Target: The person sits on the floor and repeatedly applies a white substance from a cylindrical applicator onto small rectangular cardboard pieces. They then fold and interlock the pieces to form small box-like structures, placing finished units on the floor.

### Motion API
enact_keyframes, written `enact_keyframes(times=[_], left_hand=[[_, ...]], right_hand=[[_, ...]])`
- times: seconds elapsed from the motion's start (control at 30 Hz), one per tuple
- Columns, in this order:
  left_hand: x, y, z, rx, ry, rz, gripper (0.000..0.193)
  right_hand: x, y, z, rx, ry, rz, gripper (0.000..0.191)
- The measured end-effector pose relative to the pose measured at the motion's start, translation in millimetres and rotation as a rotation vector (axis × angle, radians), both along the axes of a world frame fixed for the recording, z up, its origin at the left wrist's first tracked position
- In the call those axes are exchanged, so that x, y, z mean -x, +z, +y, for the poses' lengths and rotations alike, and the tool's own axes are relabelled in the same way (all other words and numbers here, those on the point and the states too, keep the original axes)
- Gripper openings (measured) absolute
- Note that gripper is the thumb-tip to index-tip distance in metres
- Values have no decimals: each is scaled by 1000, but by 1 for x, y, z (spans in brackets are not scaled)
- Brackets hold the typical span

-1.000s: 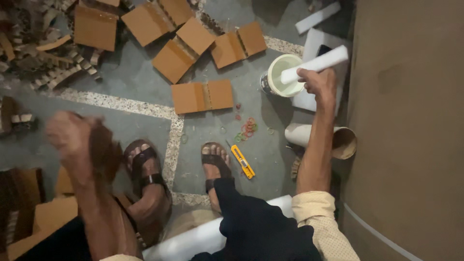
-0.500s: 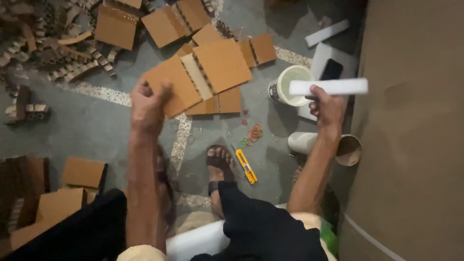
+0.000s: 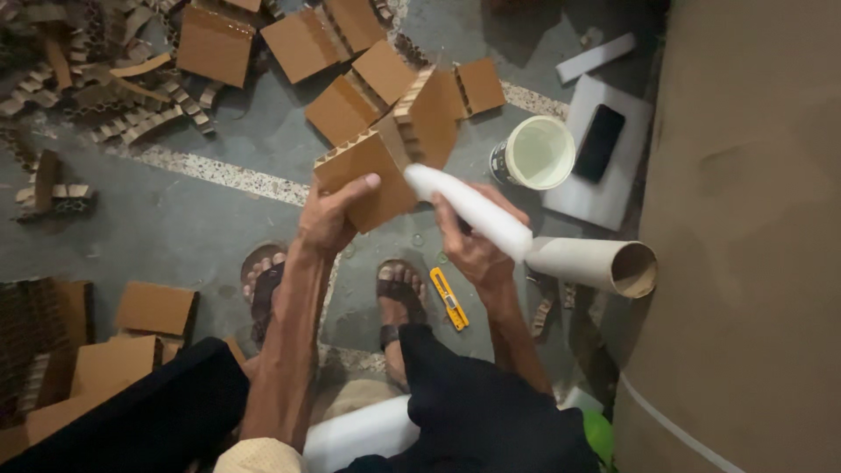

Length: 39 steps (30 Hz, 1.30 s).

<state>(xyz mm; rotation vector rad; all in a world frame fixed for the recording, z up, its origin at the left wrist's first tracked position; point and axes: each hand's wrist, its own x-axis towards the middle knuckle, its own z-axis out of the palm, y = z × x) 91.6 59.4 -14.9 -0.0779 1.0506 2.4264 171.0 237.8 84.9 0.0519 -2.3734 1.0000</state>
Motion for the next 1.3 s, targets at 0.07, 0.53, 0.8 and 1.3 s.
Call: enact_keyframes(times=[0.07,0.53,0.8,1.3], left_hand=[[-2,-4,1,98,-74,5,53],[-8,-3,-7,87,-101,108,55],[15,13,-21,191,-68,135,57],[86,61,-14,453,-548,354,70]], right_hand=[[8,6,-6,-26,-7,47,15],[21,31,-15,-86,-10,116,18],[-19,-1,-3,-8,37,-195,12],[64,-53,45,691,-208,-17,36]])
